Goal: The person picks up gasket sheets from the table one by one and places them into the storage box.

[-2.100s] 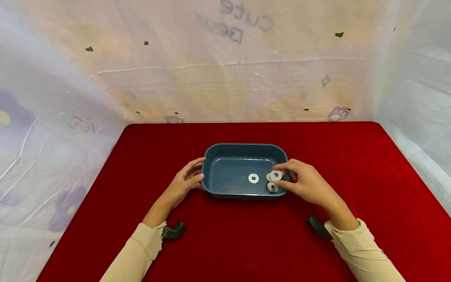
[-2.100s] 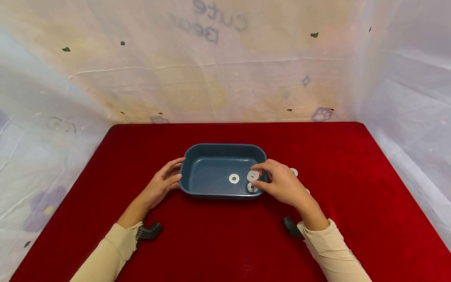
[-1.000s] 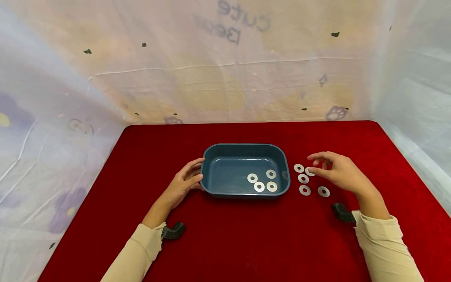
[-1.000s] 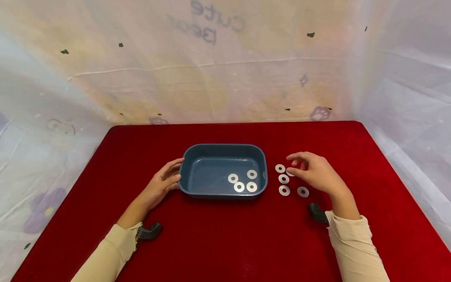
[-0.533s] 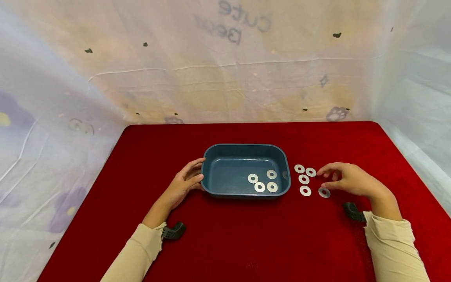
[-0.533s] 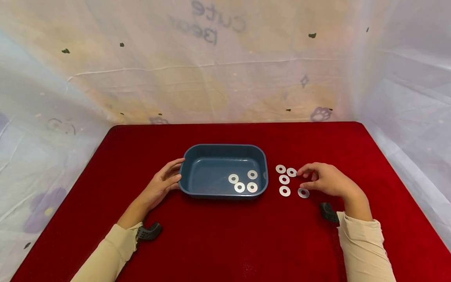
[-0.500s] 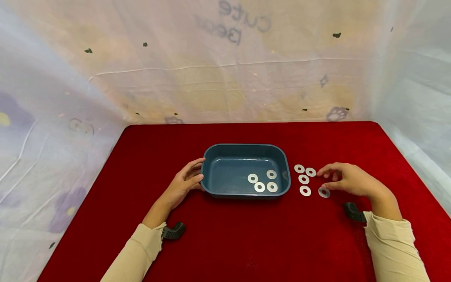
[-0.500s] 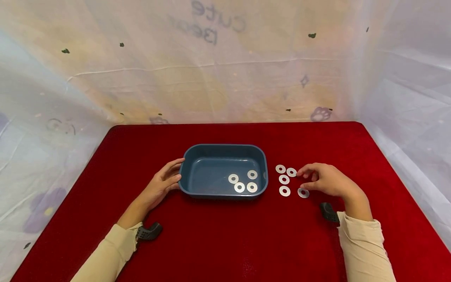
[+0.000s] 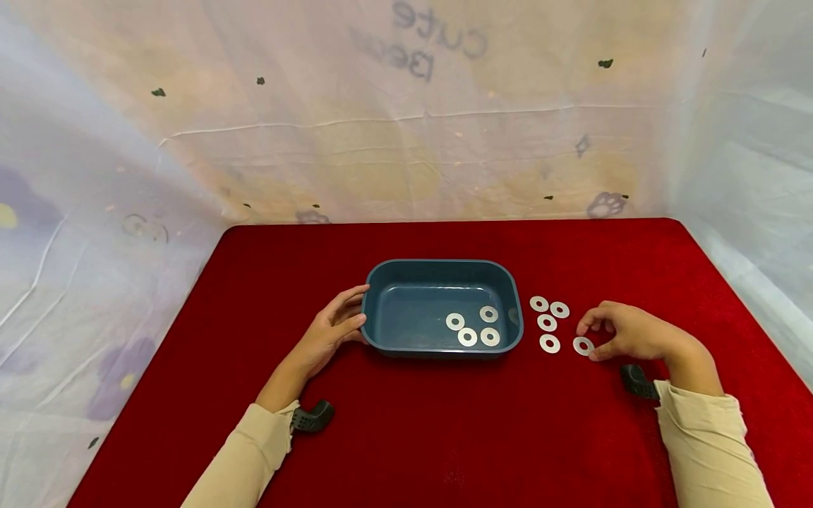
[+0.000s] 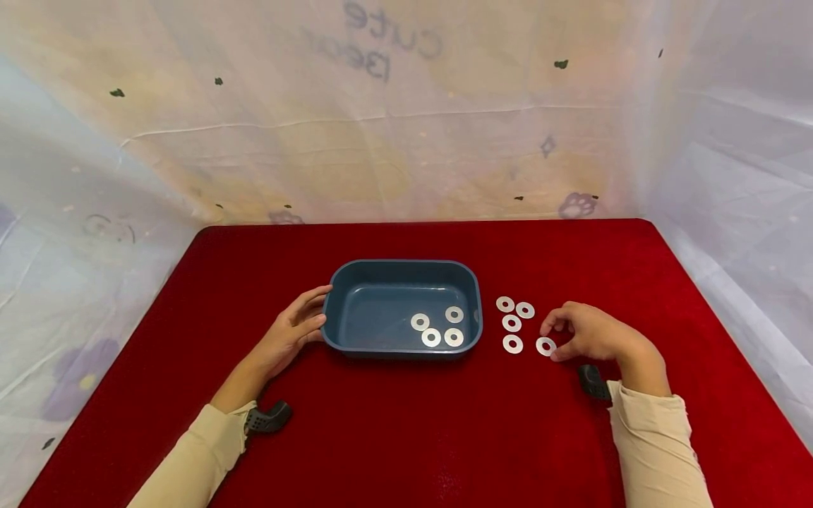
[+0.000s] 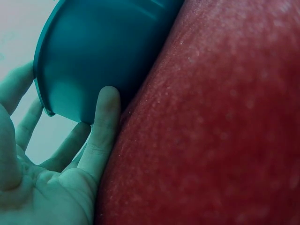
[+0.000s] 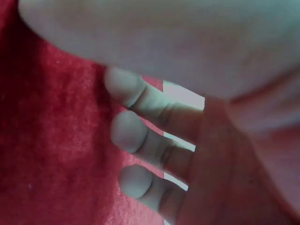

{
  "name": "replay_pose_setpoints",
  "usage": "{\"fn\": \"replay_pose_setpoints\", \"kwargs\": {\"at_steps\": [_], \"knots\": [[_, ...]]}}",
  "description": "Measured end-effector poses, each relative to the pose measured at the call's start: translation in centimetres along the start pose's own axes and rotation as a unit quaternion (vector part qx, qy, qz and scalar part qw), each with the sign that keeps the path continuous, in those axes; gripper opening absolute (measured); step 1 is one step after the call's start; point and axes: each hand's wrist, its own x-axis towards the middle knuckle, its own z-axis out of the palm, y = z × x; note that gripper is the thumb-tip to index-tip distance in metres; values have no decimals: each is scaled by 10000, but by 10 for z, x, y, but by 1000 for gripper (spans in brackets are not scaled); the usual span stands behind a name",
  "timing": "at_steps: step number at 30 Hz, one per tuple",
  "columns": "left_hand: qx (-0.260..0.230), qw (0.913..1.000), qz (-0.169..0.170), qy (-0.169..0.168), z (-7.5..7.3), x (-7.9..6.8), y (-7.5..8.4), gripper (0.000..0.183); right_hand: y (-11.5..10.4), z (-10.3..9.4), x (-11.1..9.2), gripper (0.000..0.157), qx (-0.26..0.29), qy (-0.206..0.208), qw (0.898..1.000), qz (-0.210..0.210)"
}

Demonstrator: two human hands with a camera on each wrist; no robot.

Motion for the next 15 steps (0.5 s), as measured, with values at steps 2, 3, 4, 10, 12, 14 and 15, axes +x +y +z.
{"fn": "replay_pose_setpoints", "kwargs": {"at_steps": [2, 3, 4, 10, 12, 14, 15], "knots": [[-5, 10000, 1, -2, 0, 0, 0, 56, 1, 0, 0, 30, 20, 31, 10000, -71], [-9, 10000, 4, -4, 0, 1, 0, 56, 1, 1, 0, 30, 20, 50, 9999, -134], [-10, 10000, 5, -7, 0, 1, 0, 56, 1, 1, 0, 30, 14, 65, 9998, -203], [4, 10000, -10, 16, 0, 1, -1, 56, 1, 3, 1, 35, 57, 114, 9985, -530], [2, 10000, -15, 23, 0, 0, -1, 56, 0, 3, 1, 35, 136, 68, 9985, -533], [5, 10000, -12, 21, 0, 0, -1, 56, -1, 3, 1, 32, 284, -44, 9983, -507], [3, 10000, -10, 20, 0, 0, -1, 56, -2, 2, 1, 30, 327, -78, 9981, -517]]}}
